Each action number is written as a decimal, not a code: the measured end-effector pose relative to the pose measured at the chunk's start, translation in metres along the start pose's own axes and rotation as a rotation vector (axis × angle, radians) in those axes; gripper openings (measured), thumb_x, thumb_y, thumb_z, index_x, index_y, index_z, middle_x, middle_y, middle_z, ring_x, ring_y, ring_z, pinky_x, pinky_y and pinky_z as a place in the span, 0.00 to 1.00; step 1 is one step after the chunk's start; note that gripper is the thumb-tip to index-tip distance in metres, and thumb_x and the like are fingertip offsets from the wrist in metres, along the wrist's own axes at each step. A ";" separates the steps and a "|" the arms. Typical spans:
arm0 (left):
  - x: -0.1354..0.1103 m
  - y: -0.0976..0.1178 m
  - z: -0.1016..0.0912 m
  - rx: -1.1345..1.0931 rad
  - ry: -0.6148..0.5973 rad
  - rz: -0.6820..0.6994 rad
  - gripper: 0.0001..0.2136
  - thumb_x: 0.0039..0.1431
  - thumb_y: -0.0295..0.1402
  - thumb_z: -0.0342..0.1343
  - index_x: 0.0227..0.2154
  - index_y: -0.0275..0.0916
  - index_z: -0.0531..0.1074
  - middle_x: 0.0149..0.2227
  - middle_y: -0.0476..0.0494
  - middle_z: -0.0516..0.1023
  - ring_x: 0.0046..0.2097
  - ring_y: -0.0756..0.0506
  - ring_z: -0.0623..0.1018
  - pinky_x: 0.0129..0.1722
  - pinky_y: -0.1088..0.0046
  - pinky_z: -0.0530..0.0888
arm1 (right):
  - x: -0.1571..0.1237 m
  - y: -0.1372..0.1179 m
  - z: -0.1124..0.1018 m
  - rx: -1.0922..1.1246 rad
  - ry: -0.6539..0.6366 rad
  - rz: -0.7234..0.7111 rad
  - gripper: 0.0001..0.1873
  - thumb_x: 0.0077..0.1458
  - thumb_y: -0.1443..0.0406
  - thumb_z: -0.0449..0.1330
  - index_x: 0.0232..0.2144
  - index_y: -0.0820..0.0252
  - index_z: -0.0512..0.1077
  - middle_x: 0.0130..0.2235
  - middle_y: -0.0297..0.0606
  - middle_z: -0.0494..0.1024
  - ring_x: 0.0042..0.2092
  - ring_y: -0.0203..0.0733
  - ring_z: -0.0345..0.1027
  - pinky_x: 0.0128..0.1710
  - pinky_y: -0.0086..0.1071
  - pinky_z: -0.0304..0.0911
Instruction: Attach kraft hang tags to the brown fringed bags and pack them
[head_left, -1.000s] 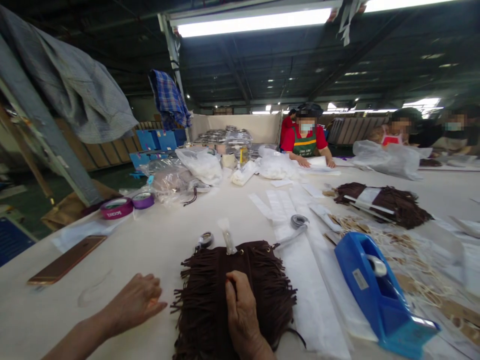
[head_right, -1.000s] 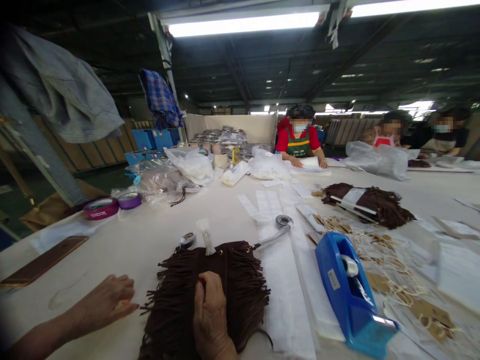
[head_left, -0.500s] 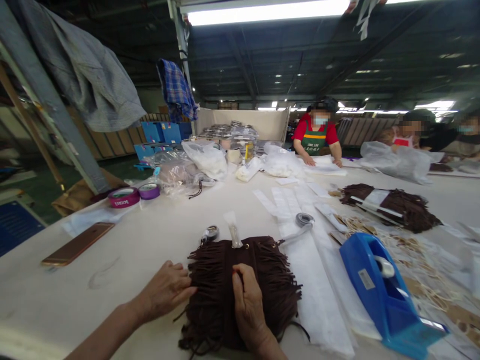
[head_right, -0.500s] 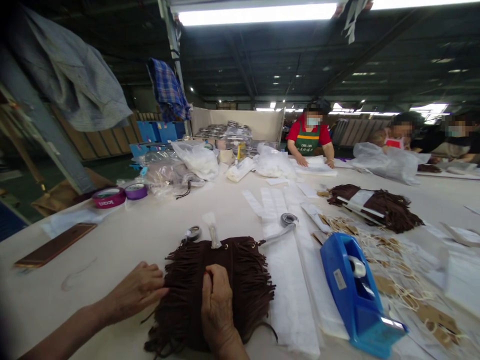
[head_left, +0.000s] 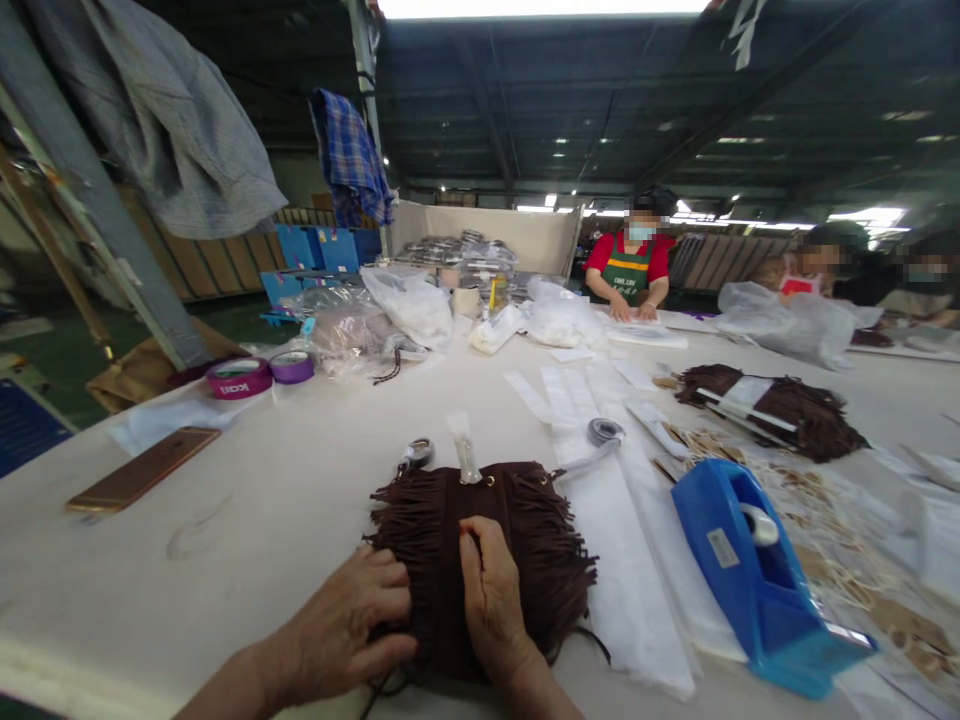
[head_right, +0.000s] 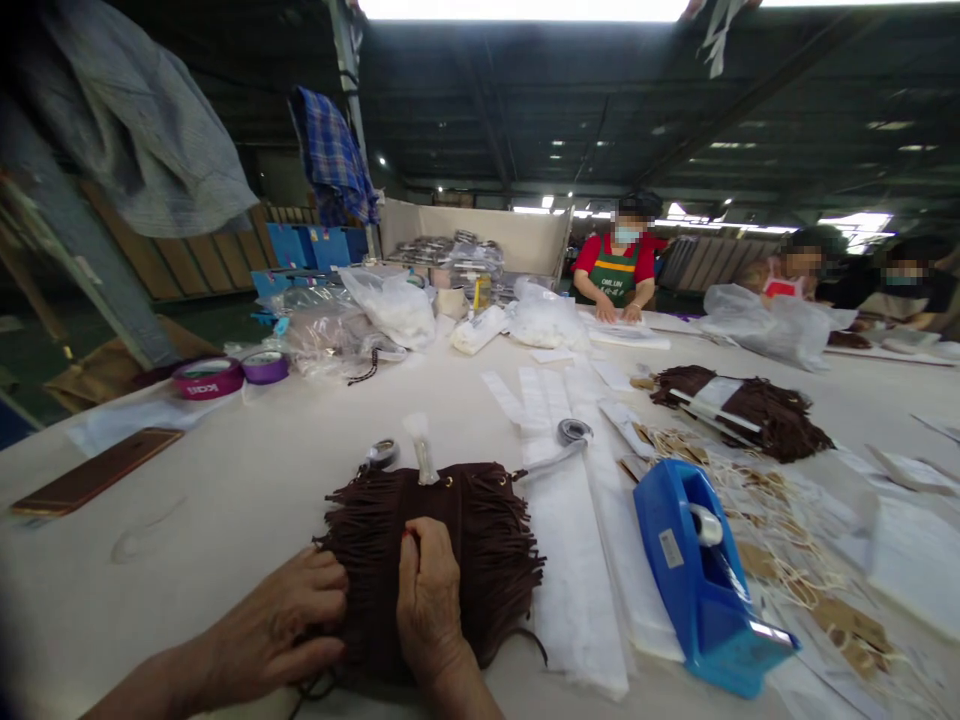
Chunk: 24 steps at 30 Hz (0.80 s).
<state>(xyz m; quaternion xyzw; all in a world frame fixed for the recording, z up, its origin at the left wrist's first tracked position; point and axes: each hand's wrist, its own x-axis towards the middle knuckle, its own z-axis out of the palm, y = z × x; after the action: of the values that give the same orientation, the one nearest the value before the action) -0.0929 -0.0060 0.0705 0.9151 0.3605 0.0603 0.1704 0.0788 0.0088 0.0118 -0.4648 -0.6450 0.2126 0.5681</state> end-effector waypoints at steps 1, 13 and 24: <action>-0.009 -0.012 -0.002 0.003 -0.024 -0.009 0.14 0.60 0.40 0.46 0.22 0.39 0.64 0.33 0.49 0.71 0.37 0.48 0.68 0.38 0.69 0.59 | 0.000 0.000 0.000 0.001 0.001 -0.001 0.11 0.61 0.65 0.45 0.38 0.58 0.67 0.36 0.38 0.72 0.39 0.36 0.67 0.40 0.30 0.64; -0.014 0.019 0.006 0.168 0.154 0.022 0.19 0.50 0.39 0.59 0.45 0.46 0.64 0.50 0.46 0.67 0.49 0.40 0.64 0.48 0.61 0.59 | 0.000 0.000 0.000 -0.001 -0.030 0.035 0.11 0.61 0.65 0.44 0.38 0.58 0.66 0.37 0.37 0.71 0.39 0.35 0.66 0.41 0.28 0.62; -0.066 -0.036 0.010 0.250 0.007 -0.145 0.09 0.57 0.25 0.45 0.24 0.41 0.66 0.29 0.47 0.70 0.33 0.45 0.67 0.34 0.66 0.58 | 0.000 0.000 -0.001 -0.020 -0.068 0.020 0.11 0.61 0.66 0.45 0.36 0.60 0.67 0.35 0.37 0.71 0.38 0.35 0.66 0.40 0.28 0.62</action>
<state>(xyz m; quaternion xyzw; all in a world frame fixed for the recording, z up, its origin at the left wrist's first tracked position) -0.1620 -0.0288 0.0487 0.9005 0.4309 0.0058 0.0577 0.0793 0.0084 0.0121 -0.4696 -0.6613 0.2274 0.5390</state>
